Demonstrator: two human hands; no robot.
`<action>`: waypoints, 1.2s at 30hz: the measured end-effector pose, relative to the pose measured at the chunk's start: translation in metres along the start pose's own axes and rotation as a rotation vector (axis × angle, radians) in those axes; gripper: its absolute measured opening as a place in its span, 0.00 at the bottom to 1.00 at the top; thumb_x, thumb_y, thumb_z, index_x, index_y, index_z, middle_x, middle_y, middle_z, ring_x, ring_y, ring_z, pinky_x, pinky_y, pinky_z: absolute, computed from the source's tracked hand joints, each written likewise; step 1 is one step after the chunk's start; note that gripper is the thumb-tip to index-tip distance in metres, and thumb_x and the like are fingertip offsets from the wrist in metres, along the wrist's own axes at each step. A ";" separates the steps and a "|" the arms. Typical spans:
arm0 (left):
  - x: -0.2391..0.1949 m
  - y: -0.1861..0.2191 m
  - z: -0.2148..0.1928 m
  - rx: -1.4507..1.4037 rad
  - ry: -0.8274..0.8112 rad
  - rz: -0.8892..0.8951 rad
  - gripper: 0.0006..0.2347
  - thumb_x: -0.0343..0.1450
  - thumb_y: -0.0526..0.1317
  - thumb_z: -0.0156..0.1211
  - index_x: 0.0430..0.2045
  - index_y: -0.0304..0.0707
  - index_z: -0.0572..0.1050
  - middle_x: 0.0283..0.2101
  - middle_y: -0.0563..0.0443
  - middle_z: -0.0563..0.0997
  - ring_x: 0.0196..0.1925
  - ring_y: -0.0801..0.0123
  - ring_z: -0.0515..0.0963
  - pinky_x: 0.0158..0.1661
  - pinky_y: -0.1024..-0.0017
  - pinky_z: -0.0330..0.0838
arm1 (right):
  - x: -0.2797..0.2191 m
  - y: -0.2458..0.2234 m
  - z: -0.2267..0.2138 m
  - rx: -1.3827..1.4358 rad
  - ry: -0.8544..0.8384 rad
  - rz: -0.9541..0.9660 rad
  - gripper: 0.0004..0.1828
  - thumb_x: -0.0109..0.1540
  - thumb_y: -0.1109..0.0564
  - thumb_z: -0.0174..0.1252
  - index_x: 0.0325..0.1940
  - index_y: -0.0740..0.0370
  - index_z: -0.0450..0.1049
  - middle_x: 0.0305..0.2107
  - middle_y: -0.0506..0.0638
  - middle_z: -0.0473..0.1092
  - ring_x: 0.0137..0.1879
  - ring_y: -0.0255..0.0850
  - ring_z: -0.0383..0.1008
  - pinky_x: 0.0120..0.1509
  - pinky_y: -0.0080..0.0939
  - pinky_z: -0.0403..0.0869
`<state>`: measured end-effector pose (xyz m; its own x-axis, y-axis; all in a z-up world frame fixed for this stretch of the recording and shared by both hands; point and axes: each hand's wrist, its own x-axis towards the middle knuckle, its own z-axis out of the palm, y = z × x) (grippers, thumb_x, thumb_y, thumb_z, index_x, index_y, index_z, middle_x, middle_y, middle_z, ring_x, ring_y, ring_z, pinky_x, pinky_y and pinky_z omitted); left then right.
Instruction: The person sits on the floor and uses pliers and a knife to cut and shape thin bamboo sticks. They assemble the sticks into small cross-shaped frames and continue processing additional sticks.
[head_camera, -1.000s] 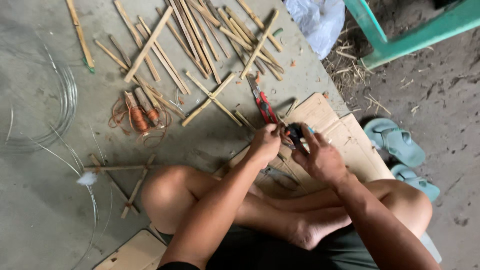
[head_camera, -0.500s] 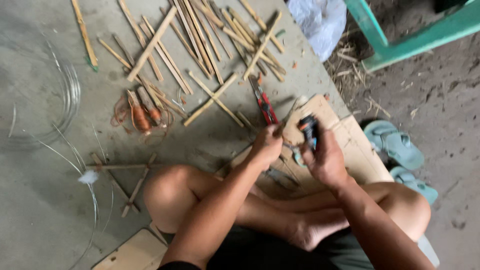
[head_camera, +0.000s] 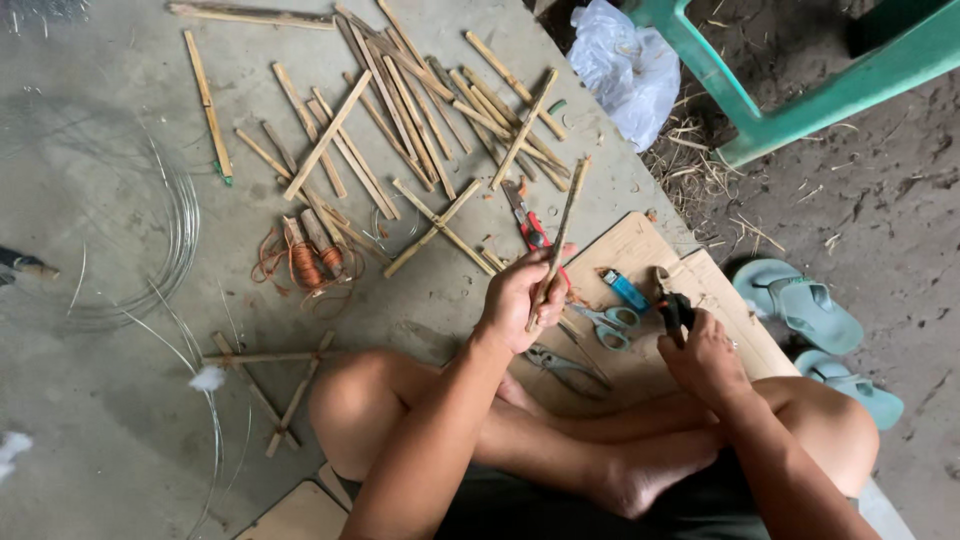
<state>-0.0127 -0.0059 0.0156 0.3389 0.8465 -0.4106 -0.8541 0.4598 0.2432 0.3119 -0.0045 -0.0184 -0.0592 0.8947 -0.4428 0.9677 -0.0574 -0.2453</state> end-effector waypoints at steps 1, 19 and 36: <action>-0.002 -0.001 0.002 0.035 0.021 0.011 0.18 0.76 0.39 0.41 0.60 0.34 0.70 0.26 0.51 0.74 0.17 0.76 0.64 0.19 0.78 0.59 | -0.001 0.007 0.004 -0.054 -0.082 0.069 0.38 0.60 0.42 0.63 0.61 0.70 0.60 0.50 0.73 0.67 0.52 0.69 0.70 0.59 0.64 0.70; -0.065 0.029 0.023 0.858 0.198 0.420 0.09 0.80 0.40 0.46 0.48 0.34 0.71 0.28 0.55 0.76 0.23 0.83 0.66 0.25 0.82 0.62 | -0.065 -0.126 0.051 -0.355 -0.237 -0.549 0.18 0.60 0.56 0.54 0.52 0.65 0.65 0.43 0.62 0.72 0.46 0.55 0.78 0.48 0.52 0.77; -0.100 0.035 0.092 1.461 0.169 0.628 0.10 0.78 0.40 0.51 0.46 0.31 0.75 0.24 0.50 0.75 0.26 0.72 0.73 0.30 0.72 0.71 | -0.106 -0.164 -0.113 1.237 -0.946 -0.112 0.32 0.59 0.66 0.49 0.69 0.58 0.60 0.42 0.55 0.73 0.46 0.45 0.80 0.41 0.43 0.81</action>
<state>-0.0398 -0.0500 0.1457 -0.0346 0.9994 0.0102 0.2919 0.0004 0.9565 0.1870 -0.0402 0.1666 -0.7013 0.3525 -0.6197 0.1809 -0.7527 -0.6330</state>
